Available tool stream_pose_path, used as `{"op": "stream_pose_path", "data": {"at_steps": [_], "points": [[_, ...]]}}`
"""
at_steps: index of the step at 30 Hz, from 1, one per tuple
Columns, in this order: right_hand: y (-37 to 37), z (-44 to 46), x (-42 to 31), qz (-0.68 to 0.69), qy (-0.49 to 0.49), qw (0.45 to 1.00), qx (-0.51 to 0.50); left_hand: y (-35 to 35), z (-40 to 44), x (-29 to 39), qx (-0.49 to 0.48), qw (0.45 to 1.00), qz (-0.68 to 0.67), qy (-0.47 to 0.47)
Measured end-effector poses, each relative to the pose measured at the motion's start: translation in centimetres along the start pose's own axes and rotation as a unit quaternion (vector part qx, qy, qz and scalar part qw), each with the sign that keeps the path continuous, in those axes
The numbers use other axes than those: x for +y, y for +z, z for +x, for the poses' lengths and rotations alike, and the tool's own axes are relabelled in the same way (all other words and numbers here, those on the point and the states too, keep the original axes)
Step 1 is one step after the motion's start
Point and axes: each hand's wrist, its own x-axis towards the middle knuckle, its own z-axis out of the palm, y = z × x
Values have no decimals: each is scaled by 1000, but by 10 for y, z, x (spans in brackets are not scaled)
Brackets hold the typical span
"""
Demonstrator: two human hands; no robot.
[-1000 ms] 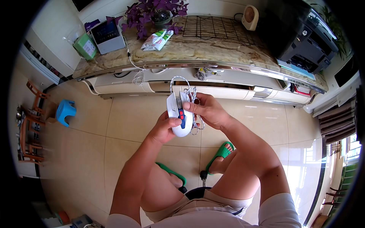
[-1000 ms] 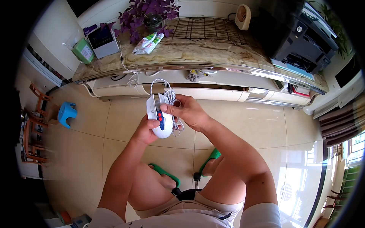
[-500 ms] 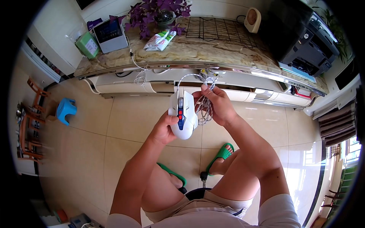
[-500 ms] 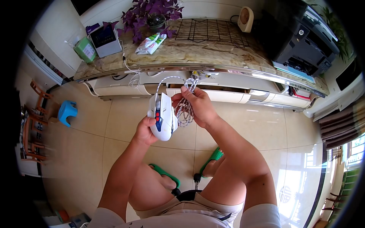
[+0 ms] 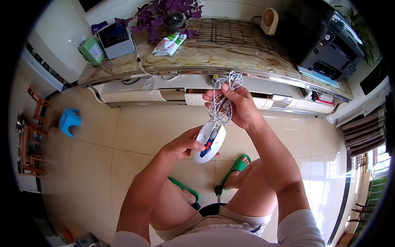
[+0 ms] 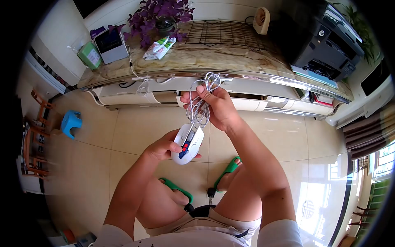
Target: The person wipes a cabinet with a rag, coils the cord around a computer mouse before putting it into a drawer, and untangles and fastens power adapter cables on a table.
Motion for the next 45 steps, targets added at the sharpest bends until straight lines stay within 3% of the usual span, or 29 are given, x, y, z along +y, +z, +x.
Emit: {"op": "stream_pose_path", "data": {"at_steps": [3,5,9,12,14,17,19,21,24,27,31,34,39,45], "points": [[-2,-1,-2,6,10,1000,10,3,2,-3,12,1000,12,-6],[-3,2,3,-40,-18,999,6,-1,8,-10,73,995,26,63],[7,3,18,-163,-66,982,64,-4,8,-2,75,986,116,95],[12,4,30,-208,-51,975,60,-5,15,-8,123,977,147,94],[12,6,40,-229,-39,971,60,-4,20,-13,236,879,375,176],[19,7,51,-201,-24,976,74,9,23,-7,299,831,421,208],[20,8,53,-206,-17,976,65,12,19,2,304,826,444,170],[20,11,57,-126,-23,991,40,15,18,9,368,781,496,93],[15,10,49,-90,56,994,4,13,18,8,345,762,522,165],[20,9,53,-114,48,992,11,5,16,4,324,753,547,170],[19,10,55,-85,88,992,-23,-1,16,4,329,761,532,170],[13,15,56,-58,85,995,-7,2,10,13,329,780,520,117],[-2,11,50,-149,107,980,-75,-17,5,15,322,817,462,127],[-9,10,51,-250,77,964,-35,-22,1,19,284,876,373,112]]}}
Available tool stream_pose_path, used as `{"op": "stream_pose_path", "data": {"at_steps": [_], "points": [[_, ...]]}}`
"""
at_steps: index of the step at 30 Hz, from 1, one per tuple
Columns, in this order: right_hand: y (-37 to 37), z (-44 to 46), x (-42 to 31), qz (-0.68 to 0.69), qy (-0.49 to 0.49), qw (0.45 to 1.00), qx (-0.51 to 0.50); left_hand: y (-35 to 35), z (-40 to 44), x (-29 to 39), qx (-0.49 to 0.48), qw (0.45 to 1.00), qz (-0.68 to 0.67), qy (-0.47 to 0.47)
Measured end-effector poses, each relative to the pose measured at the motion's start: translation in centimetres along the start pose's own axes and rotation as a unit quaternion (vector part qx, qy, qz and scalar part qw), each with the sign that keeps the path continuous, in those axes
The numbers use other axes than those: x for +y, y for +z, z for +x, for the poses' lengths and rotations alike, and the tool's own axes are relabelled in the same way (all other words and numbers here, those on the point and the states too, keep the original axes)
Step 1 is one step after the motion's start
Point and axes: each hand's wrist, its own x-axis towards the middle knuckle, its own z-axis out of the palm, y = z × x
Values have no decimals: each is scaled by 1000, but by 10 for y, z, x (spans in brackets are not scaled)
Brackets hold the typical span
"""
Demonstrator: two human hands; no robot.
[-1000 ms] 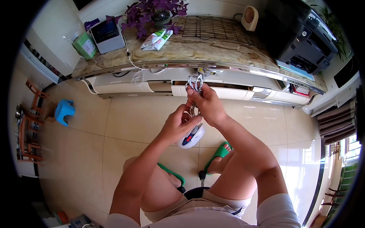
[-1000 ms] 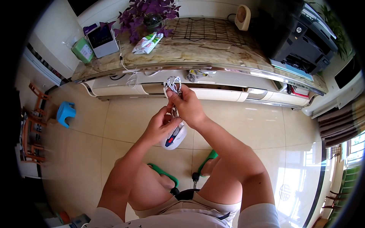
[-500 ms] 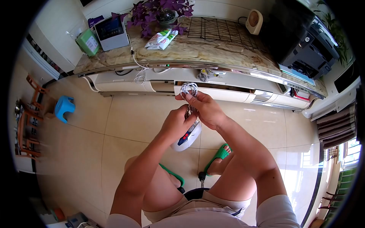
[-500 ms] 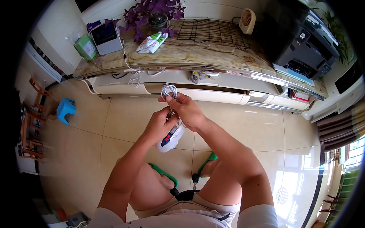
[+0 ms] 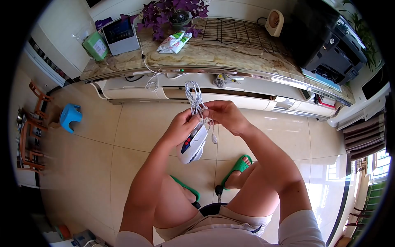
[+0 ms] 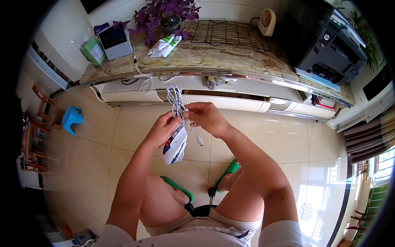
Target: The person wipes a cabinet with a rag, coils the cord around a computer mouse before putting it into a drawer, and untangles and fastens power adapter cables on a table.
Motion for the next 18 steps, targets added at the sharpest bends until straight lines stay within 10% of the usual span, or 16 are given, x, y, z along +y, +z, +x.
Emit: {"op": "stream_pose_path", "data": {"at_steps": [8,18], "points": [[10,-3,1,71,41,996,45,10,0,3,-13,992,-124,-20],[-2,-8,-9,-221,-123,967,37,4,-4,10,9,986,-162,-28]]}}
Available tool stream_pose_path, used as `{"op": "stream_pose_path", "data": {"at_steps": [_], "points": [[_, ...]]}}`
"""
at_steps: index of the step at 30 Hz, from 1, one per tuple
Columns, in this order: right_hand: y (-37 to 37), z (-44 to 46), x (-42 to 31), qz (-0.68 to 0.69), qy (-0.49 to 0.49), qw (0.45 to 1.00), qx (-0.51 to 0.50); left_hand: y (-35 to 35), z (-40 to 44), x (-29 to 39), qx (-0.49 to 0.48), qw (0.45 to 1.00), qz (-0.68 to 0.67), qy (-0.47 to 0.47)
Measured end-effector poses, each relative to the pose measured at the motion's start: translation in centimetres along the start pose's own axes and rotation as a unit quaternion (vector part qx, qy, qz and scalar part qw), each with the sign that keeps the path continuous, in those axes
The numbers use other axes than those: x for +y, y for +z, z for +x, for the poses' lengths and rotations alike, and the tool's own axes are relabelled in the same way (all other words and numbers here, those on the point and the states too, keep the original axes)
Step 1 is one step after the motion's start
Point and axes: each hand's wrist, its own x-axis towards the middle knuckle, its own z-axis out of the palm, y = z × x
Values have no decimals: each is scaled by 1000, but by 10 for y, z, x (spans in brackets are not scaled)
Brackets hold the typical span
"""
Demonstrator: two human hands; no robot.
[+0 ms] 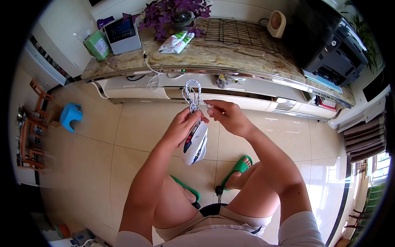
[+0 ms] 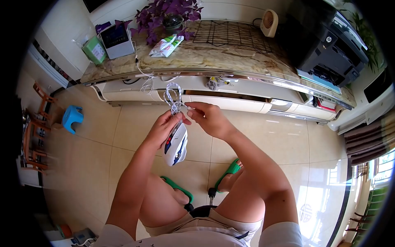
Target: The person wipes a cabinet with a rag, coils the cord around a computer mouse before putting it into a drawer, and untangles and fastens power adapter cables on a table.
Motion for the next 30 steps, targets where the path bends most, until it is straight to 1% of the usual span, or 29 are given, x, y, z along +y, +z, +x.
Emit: {"op": "stream_pose_path", "data": {"at_steps": [1,2,3,4,5,6,7,8,9,10,12,13,14,15,16,17,18,19,20,21,22,23,24,25,26,28,29,30], "points": [[-8,-2,-8,-50,36,998,-21,-6,2,-5,2,1000,-1,0],[-15,-4,-16,-50,35,998,-22,-14,7,-15,-4,999,35,5],[-23,-7,-23,-111,0,994,-20,-16,8,-15,-10,997,70,10],[-30,-9,-25,-171,-36,984,-18,-19,8,-16,-9,998,69,9],[-37,-9,-21,-177,-68,982,-15,-21,7,-16,-26,993,116,-16],[-44,-11,-26,-203,-75,976,-6,-22,5,-14,-42,985,164,-42],[-50,-11,-27,-212,-89,973,-1,-21,4,-15,-42,985,163,-42],[-54,-10,-28,-220,-103,970,5,-19,4,-16,-73,980,176,-55],[-56,-9,-31,-220,-102,970,5,-17,3,-16,-104,974,189,-67],[-58,-7,-34,-208,-117,971,21,-15,3,-16,-106,974,189,-67],[-60,-2,-35,-198,-130,971,37,-9,3,-16,-187,949,243,-70],[-57,2,-33,-171,-167,970,39,-5,4,-18,-207,938,270,-59],[-54,6,-33,-144,-202,968,42,2,3,-19,-209,938,269,-59],[-53,9,-35,-170,-221,960,33,9,1,-18,-235,923,300,-50],[-51,12,-34,-172,-220,960,35,15,0,-17,-260,906,332,-40],[-49,15,-32,-146,-204,968,23,21,-4,-15,-262,908,326,-12],[-49,18,-28,-119,-189,975,11,24,-7,-12,-263,908,326,-10],[-49,23,-16,-78,-159,984,9,26,-9,-10,-251,913,321,10],[-52,24,-6,-80,-161,984,10,27,-11,-9,-237,918,315,30],[-54,24,-1,-35,-68,997,-2,25,-12,-13,-206,936,274,78],[-56,24,7,10,26,1000,-14,22,-12,-11,-205,936,275,80],[-58,26,24,11,23,1000,-18,19,-12,-7,-154,952,254,75],[-59,24,24,11,21,1000,-20,15,-13,-5,-101,965,232,69],[-59,21,24,-9,61,998,-30,11,-10,-7,-60,969,218,96],[-58,18,24,-29,101,994,-40,7,-9,-5,-40,977,192,85],[-52,11,24,-33,96,993,-53,-4,-2,-4,18,977,195,88],[-49,6,23,-62,98,991,-68,-8,1,-6,51,974,203,87],[-46,2,18,-90,100,988,-82,-12,5,-8,54,974,203,88]]}}
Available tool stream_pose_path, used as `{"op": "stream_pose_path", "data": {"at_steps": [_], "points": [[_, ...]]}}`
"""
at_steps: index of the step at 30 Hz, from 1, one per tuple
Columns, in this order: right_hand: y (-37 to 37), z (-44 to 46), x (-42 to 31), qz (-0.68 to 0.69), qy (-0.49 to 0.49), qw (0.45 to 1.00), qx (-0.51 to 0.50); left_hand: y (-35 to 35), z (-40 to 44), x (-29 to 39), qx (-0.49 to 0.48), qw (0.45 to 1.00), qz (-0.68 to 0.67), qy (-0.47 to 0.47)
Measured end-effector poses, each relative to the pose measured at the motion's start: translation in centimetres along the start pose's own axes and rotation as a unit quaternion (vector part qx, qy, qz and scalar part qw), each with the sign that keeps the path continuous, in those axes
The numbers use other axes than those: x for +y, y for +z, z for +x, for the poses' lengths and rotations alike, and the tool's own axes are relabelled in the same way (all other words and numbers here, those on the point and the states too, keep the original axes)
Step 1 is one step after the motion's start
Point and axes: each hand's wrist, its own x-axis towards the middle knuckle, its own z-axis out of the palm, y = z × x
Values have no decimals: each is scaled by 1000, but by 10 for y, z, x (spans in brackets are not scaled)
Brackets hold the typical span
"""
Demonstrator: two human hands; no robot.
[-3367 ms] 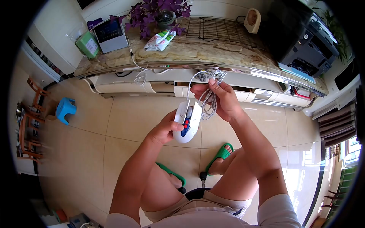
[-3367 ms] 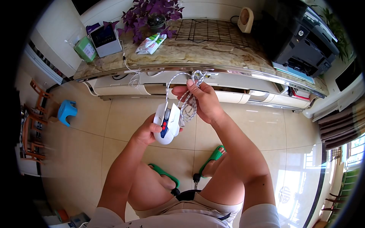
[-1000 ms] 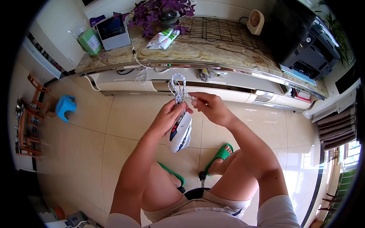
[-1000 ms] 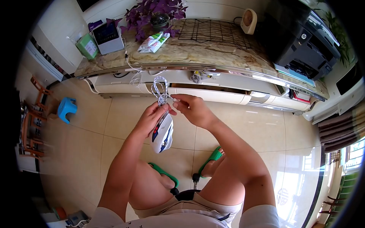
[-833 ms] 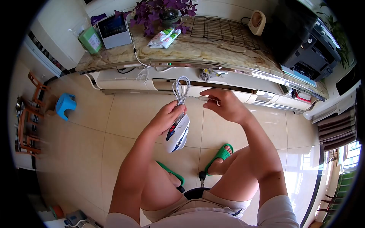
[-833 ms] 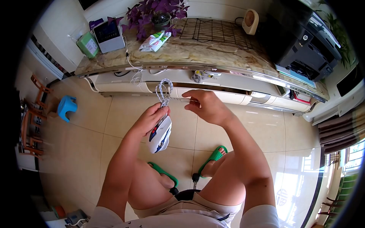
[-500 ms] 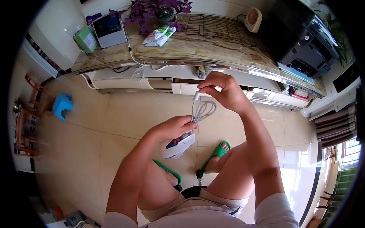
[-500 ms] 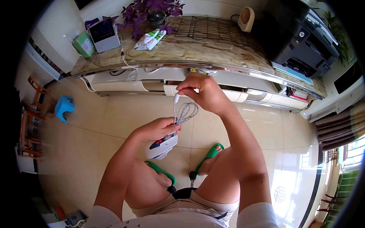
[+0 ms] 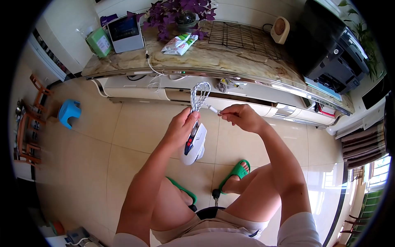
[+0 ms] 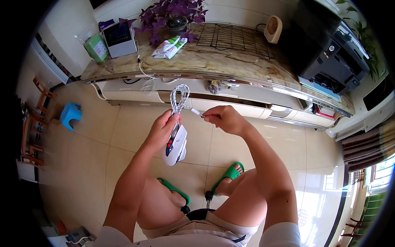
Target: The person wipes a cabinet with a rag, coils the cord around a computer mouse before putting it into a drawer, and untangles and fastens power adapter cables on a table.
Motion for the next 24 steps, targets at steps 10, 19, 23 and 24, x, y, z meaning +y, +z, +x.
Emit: {"op": "stream_pose_path", "data": {"at_steps": [10,19,23,24], "points": [[35,-28,-49,-312,-143,938,-48,5,8,-4,76,958,270,-64],[-6,2,-43,-175,-243,954,-29,28,-13,6,-218,922,297,117],[-14,6,-23,-53,-115,991,-39,27,-13,7,-169,958,198,122],[-14,7,-19,-54,-117,991,-41,26,-12,6,-146,966,181,117]]}}
